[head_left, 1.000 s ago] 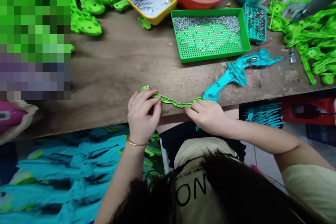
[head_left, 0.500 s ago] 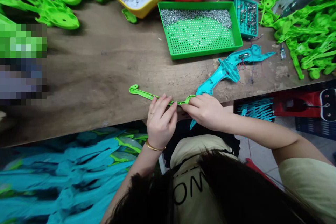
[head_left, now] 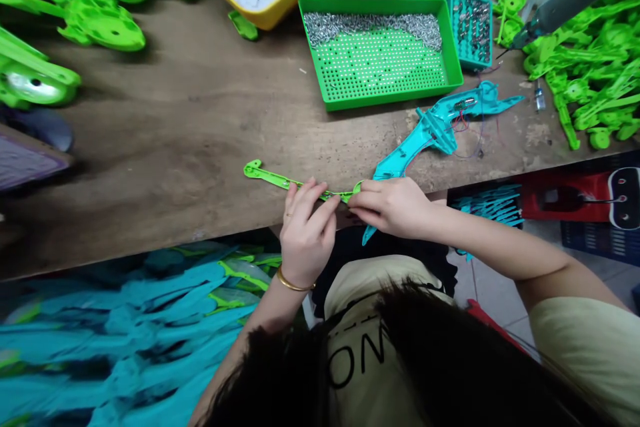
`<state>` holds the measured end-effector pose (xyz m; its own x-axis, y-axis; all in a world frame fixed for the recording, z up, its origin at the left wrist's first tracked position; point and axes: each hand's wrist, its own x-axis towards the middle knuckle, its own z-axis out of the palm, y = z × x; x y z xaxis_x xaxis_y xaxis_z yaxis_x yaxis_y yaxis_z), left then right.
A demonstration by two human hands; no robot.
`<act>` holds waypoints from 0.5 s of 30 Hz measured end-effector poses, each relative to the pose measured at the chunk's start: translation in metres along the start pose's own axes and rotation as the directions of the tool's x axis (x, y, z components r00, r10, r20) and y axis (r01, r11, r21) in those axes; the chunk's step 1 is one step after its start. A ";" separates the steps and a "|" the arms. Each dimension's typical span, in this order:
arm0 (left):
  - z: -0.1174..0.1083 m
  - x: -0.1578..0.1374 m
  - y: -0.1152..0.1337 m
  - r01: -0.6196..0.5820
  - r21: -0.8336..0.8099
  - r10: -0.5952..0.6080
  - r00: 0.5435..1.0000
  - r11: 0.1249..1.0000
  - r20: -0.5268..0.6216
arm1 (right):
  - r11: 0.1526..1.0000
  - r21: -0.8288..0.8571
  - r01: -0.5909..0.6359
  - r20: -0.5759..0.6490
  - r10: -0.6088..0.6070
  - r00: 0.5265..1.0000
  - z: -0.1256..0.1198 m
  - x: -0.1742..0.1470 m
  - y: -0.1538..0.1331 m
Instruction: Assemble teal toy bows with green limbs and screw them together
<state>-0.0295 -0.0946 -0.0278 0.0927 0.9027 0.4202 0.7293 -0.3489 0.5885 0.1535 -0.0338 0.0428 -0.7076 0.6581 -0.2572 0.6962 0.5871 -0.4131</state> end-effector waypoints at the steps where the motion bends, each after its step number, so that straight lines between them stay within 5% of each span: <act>1: 0.000 0.000 0.000 0.005 0.003 -0.005 1.000 1.000 0.001 | 1.000 -0.008 0.006 0.011 -0.006 1.000 0.000 0.000 0.000; 9: 0.000 -0.001 -0.003 -0.112 0.041 0.111 0.994 0.993 0.012 | 0.960 0.005 -0.280 -0.054 0.279 0.959 -0.003 0.004 -0.002; 15: 0.003 0.002 -0.007 -0.097 0.030 0.097 0.995 0.995 0.001 | 0.940 -0.168 -0.297 -0.118 0.280 0.953 0.001 0.012 -0.010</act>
<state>-0.0327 -0.0894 -0.0332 0.1642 0.8647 0.4747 0.7369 -0.4274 0.5237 0.1380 -0.0320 0.0423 -0.4650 0.8469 -0.2580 0.8849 0.4355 -0.1652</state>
